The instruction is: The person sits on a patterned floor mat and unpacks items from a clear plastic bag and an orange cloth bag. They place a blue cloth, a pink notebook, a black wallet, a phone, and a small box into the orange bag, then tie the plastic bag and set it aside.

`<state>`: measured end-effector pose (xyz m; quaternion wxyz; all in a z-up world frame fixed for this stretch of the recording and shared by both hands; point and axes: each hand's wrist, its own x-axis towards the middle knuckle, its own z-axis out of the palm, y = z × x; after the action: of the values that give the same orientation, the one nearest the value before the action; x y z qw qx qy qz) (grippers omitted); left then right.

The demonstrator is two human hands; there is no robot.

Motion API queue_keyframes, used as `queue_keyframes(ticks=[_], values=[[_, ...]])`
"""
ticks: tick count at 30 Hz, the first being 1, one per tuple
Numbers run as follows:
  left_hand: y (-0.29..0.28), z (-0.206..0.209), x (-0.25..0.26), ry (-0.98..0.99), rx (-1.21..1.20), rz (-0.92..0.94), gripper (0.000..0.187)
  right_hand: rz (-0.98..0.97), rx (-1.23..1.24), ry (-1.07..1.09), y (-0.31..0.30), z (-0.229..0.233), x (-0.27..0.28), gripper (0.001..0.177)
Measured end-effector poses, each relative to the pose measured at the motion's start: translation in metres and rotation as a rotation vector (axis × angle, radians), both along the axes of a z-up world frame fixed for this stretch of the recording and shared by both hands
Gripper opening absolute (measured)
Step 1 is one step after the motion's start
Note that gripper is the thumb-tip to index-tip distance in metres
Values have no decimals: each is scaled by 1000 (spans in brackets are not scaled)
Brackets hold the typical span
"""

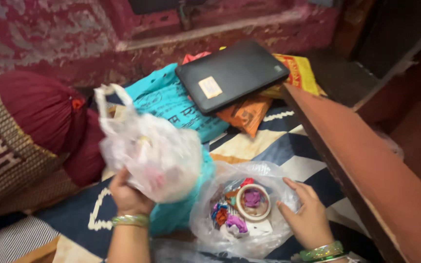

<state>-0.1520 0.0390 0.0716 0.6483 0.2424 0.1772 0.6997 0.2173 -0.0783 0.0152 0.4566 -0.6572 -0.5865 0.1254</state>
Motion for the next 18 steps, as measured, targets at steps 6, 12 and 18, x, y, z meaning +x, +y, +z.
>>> queue_keyframes(ticks=[6, 12, 18], values=[[8, -62, 72, 21, -187, -255, 65, -66, 112, 11, -2, 9, 1, 63], [-12, -57, 102, 59, -73, -571, 67, 321, 116, 637, -21, 42, -1, 69], [-20, -40, 113, 218, -43, -553, 71, 515, 240, 577, -20, 49, -8, 91]])
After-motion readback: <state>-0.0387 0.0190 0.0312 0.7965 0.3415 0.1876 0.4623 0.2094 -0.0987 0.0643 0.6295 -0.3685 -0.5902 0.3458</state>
